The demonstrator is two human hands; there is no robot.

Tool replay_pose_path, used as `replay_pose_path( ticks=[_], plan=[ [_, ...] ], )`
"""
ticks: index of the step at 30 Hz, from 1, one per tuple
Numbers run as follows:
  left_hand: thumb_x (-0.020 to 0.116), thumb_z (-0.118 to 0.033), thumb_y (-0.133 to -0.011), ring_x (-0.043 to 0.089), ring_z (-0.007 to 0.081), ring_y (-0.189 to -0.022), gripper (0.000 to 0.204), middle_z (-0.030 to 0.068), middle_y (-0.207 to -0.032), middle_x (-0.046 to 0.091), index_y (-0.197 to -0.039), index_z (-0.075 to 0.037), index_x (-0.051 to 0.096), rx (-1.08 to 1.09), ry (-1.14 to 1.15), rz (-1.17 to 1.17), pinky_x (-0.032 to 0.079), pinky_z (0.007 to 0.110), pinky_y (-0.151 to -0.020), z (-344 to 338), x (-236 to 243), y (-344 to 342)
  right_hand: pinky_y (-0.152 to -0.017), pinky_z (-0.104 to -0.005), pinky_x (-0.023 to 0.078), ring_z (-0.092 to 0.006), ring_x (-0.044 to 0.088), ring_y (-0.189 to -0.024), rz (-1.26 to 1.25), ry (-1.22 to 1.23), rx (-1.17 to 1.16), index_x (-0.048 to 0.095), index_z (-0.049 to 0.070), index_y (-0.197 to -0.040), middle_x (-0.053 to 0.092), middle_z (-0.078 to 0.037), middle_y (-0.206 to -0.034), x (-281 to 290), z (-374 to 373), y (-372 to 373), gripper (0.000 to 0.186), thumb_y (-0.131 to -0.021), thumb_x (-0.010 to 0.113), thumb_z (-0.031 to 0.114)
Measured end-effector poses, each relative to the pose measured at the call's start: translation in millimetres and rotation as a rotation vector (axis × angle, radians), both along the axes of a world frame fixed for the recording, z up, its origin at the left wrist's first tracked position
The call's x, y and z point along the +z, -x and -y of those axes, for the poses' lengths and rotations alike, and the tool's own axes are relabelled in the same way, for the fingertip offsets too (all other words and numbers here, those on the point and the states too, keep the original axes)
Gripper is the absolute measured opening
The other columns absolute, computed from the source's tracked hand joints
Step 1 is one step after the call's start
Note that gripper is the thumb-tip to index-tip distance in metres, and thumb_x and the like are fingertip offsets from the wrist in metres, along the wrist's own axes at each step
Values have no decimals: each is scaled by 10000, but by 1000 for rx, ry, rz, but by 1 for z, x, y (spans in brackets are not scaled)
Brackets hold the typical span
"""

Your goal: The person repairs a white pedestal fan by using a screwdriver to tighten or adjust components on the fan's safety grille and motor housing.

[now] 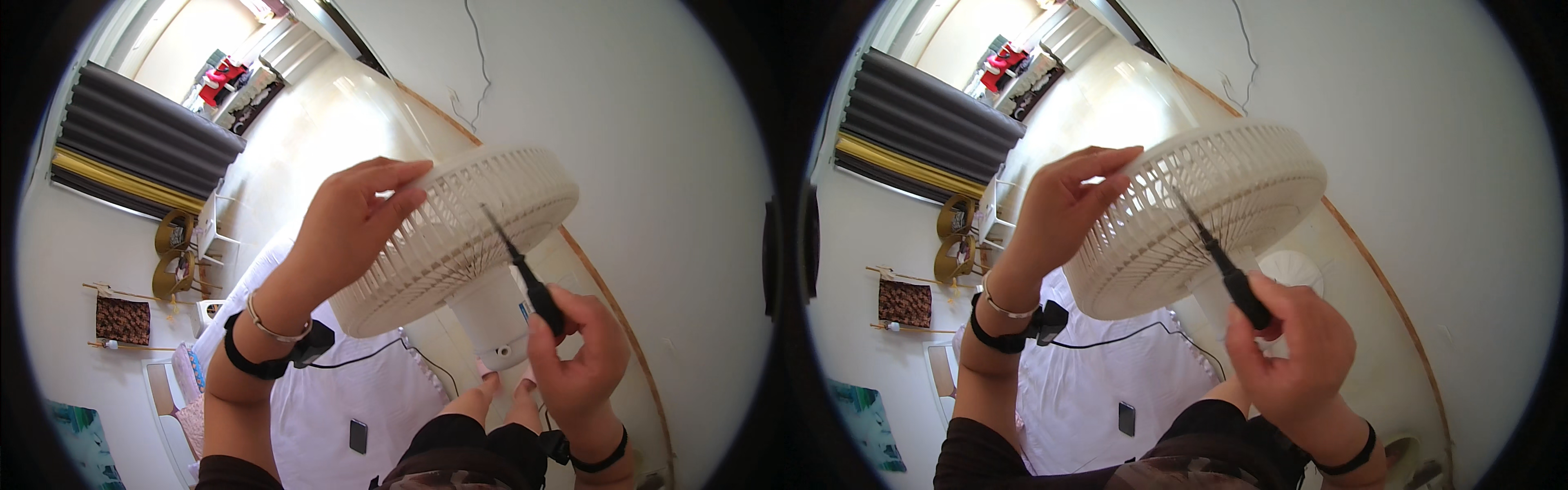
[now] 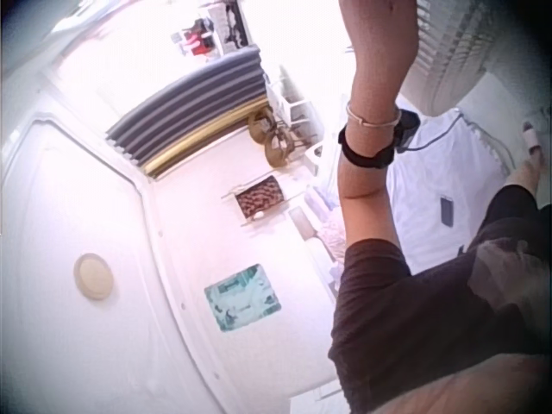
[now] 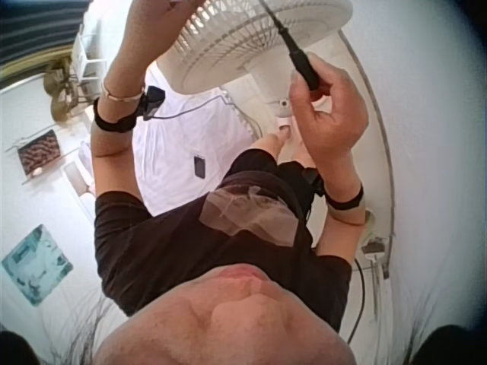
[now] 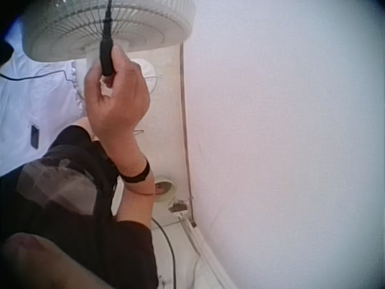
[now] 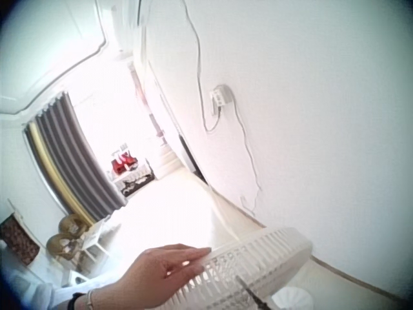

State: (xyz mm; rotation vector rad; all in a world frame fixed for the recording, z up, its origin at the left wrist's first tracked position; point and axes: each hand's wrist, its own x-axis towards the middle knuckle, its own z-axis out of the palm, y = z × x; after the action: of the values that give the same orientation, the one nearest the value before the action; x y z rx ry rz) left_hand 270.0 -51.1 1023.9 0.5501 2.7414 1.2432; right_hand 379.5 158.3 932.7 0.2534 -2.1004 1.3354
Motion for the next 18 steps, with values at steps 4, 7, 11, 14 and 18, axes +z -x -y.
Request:
replay_pose_path(
  ticks=[4, 7, 11, 14, 18],
  plan=[
    [597, -75, -965, 595, 77, -872, 278, 44, -998, 679, -1221, 21, 648, -81, -8, -123, 479, 215, -771, 3, 0, 3, -530, -241, 446, -123, 543, -575, 86, 84, -61, 643, -16, -1016, 617, -63, -756, -14, -23, -18, 239, -785, 704, 4],
    [598, -108, -975, 605, 79, -890, 295, 40, -1008, 683, -1238, 18, 638, -114, 27, -184, 484, 215, -799, 8, -4, 2, -561, -233, 451, -109, 538, -619, 143, 119, -78, 638, -21, -1022, 625, -58, -794, -26, -32, -33, 224, -806, 691, 2],
    [580, -124, -991, 627, 110, -1007, 337, 85, -1146, 681, -1298, 14, 591, -1, -84, -162, 501, 247, -905, 14, -3, -6, -614, -230, 459, -95, 537, -682, 234, 149, -70, 636, -24, -1041, 631, -52, -845, -28, -43, -50, 209, -841, 675, 21],
    [554, -147, -1006, 628, 161, -1083, 351, 121, -1206, 664, -1314, 19, 574, 100, -183, -174, 503, 285, -953, 28, 0, -13, -662, -230, 463, -90, 538, -719, 303, 186, -75, 633, -26, -1062, 633, -50, -885, -39, -51, -57, 199, -872, 653, 32],
    [535, -177, -1018, 625, 189, -1108, 356, 131, -1209, 660, -1317, 12, 573, 212, -249, -222, 509, 316, -965, 58, -14, -38, -701, -233, 464, -84, 544, -756, 379, 234, -71, 625, -35, -1080, 631, -43, -919, -48, -62, -72, 198, -891, 630, 22]
  ],
)
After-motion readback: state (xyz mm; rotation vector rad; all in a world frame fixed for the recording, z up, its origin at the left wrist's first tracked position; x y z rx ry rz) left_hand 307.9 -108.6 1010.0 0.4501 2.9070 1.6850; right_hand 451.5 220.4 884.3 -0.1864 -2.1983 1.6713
